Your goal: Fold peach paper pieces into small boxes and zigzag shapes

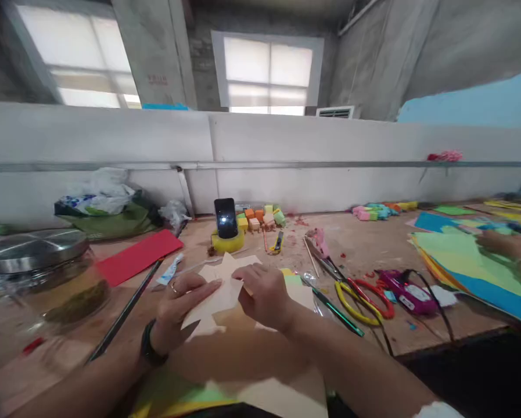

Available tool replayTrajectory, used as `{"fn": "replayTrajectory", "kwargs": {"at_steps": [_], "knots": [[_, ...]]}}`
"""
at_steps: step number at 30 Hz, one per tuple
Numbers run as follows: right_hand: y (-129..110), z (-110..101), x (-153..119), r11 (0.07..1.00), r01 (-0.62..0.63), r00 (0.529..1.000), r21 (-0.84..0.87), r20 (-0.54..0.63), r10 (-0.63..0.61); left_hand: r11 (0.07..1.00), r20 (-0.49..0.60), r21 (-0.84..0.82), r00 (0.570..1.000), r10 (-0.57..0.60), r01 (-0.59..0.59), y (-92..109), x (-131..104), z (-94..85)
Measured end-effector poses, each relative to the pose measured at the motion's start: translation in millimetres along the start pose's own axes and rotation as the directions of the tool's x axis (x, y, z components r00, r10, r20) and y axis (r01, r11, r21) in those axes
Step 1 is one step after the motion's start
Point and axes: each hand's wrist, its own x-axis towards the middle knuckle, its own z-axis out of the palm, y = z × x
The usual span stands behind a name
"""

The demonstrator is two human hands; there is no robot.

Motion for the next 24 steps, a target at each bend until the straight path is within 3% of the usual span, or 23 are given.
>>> {"fn": "replayTrajectory", "kwargs": {"at_steps": [8,20,24], "knots": [[-1.5,-4.9,3.5,0.998,0.024,0.999,0.051,0.028,-0.026,0.999,-0.015,-0.019,0.999,-0.033,0.033,-1.2,-3.3,0.9],[-0.3,-5.1,2.9,0.997,0.062,0.997,0.034,-0.057,-0.060,0.999,-0.014,-0.019,0.999,-0.047,0.046,0.3,-2.1,-0.7],[0.1,-4.6,0.8,0.991,0.132,0.989,-0.010,-0.070,-0.132,0.999,-0.014,-0.026,0.999,-0.049,0.048,-0.8,-3.4,0.1]]}}
